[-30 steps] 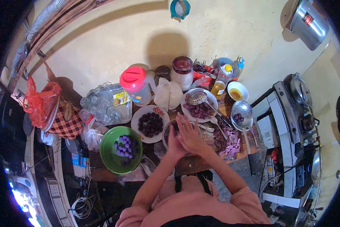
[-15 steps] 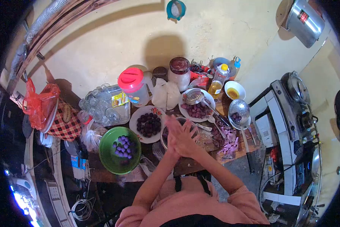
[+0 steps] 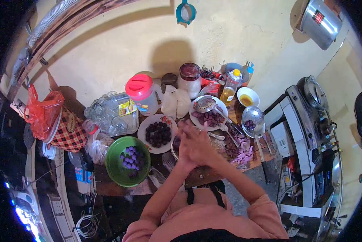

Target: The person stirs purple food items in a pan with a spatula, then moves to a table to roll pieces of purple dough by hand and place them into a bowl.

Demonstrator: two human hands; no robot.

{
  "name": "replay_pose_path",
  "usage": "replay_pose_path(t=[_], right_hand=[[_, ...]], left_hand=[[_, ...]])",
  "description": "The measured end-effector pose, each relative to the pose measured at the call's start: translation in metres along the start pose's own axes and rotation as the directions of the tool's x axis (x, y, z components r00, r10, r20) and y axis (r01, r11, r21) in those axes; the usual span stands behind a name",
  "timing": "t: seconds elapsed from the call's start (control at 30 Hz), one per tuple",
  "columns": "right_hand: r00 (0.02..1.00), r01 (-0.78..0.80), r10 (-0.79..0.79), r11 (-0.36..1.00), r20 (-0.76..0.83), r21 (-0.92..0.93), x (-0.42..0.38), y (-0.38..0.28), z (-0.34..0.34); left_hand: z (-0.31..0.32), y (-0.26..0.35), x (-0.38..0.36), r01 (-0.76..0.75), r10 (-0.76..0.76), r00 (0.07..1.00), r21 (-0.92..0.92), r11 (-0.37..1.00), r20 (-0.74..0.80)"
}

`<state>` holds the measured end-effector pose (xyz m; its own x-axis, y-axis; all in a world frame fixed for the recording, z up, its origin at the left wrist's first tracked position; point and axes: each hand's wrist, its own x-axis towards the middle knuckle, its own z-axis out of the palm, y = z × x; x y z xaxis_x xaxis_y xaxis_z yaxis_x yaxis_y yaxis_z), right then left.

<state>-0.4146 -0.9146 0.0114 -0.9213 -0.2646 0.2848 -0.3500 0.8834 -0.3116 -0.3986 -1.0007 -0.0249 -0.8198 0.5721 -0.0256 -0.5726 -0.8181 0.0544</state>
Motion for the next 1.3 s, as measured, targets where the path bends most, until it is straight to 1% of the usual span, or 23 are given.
replay_pose_path(t=[0.07, 0.1, 0.13, 0.2, 0.23, 0.27, 0.33, 0.37, 0.4, 0.43, 0.47, 0.5, 0.57, 0.67, 0.77, 0.87, 0.97, 1.03, 1.07, 1.1, 1.17, 1.23, 1.3], right_hand=[[0.998, 0.056, -0.057, 0.998, -0.013, -0.038, -0.001, -0.001, -0.009], [0.993, 0.093, -0.090, 0.995, -0.078, 0.038, 0.002, -0.004, -0.011], [0.988, 0.144, -0.144, 0.989, 0.060, -0.009, 0.001, -0.011, -0.008], [0.915, 0.257, -0.218, 0.964, 0.340, -0.075, -0.011, -0.030, 0.000], [0.898, 0.424, -0.424, 0.905, 0.118, 0.025, -0.018, -0.033, -0.010], [0.919, 0.363, -0.348, 0.930, 0.187, -0.054, -0.015, -0.028, -0.013], [0.935, 0.246, -0.173, 0.946, 0.308, -0.214, -0.011, -0.021, -0.016], [0.973, 0.169, -0.148, 0.979, 0.176, -0.110, -0.011, -0.018, -0.004], [0.993, 0.107, -0.107, 0.994, 0.042, 0.002, -0.007, -0.011, 0.015], [0.988, 0.147, -0.144, 0.988, -0.048, 0.054, -0.007, -0.012, 0.021], [0.974, 0.195, -0.181, 0.976, -0.138, 0.097, -0.006, -0.014, 0.028], [0.934, 0.322, -0.305, 0.944, -0.186, 0.072, -0.015, -0.027, 0.031], [0.861, 0.486, -0.502, 0.859, 0.077, 0.161, -0.017, -0.044, 0.002], [0.938, 0.304, -0.283, 0.949, 0.200, -0.080, -0.010, -0.031, 0.014], [0.981, 0.165, -0.169, 0.985, 0.097, 0.043, 0.000, -0.039, 0.027], [0.902, 0.417, -0.431, 0.856, -0.022, 0.305, 0.001, -0.053, 0.022], [0.917, 0.398, -0.329, 0.702, -0.226, 0.590, 0.001, -0.062, 0.006], [0.950, 0.313, -0.212, 0.666, -0.231, 0.677, -0.003, -0.054, 0.000], [0.961, 0.272, -0.150, 0.643, -0.231, 0.716, -0.005, -0.048, -0.003], [0.976, 0.216, -0.124, 0.647, -0.178, 0.731, -0.007, -0.040, -0.002], [0.996, 0.094, -0.061, 0.654, -0.071, 0.751, -0.014, -0.019, 0.004], [0.995, -0.061, -0.019, 0.677, 0.101, 0.734, -0.018, -0.005, -0.008], [0.980, -0.161, 0.042, 0.738, 0.193, 0.656, -0.024, 0.012, -0.015]], left_hand=[[-0.007, -0.017, -0.006, 0.062, -0.062, 0.998, 0.004, 0.998, -0.004], [-0.008, -0.026, -0.004, 0.091, -0.091, 0.996, 0.007, 0.996, 0.000], [-0.001, -0.032, 0.000, -0.103, 0.103, 0.994, 0.007, 0.995, -0.026], [0.020, -0.043, 0.004, -0.470, 0.470, 0.879, 0.024, 0.882, -0.083], [0.035, -0.046, 0.007, -0.631, 0.632, 0.768, 0.041, 0.774, -0.105], [0.046, -0.046, 0.009, -0.769, 0.770, 0.627, 0.063, 0.636, -0.122], [0.034, -0.034, 0.003, -0.627, 0.634, 0.757, 0.096, 0.773, -0.157], [0.004, -0.013, -0.009, -0.281, 0.294, 0.939, 0.094, 0.955, -0.180], [-0.012, -0.001, -0.016, 0.106, -0.088, 0.977, 0.082, 0.991, -0.197], [0.000, -0.013, -0.015, 0.031, -0.025, 0.996, 0.059, 0.998, -0.090], [-0.007, -0.012, -0.014, 0.012, -0.008, 0.997, 0.048, 0.999, -0.076], [-0.014, -0.010, -0.013, -0.007, 0.008, 0.998, 0.020, 1.000, -0.061], [-0.020, 0.004, -0.015, -0.041, 0.039, 0.996, -0.015, 0.999, -0.074], [-0.009, 0.017, -0.020, -0.072, 0.070, 0.991, -0.015, 0.997, -0.112], [-0.012, 0.011, -0.021, -0.103, 0.107, 0.982, 0.034, 0.994, -0.157], [-0.018, 0.016, -0.028, -0.176, 0.199, 0.943, 0.107, 0.979, -0.265], [-0.017, 0.036, -0.049, -0.283, 0.433, 0.761, 0.354, 0.891, -0.483], [-0.023, 0.064, -0.068, -0.196, 0.689, 0.533, 0.721, 0.665, -0.491], [-0.029, 0.081, -0.079, -0.056, 0.787, 0.425, 0.855, 0.516, -0.448], [-0.038, 0.099, -0.092, 0.122, 0.844, 0.399, 0.933, 0.340, -0.360], [-0.063, 0.140, -0.126, 0.452, 0.881, 0.441, 0.890, -0.052, -0.172], [-0.050, 0.161, -0.151, 0.671, 0.837, 0.541, 0.640, -0.374, -0.079], [-0.072, 0.182, -0.177, 0.737, 0.770, 0.609, 0.496, -0.459, -0.192]])
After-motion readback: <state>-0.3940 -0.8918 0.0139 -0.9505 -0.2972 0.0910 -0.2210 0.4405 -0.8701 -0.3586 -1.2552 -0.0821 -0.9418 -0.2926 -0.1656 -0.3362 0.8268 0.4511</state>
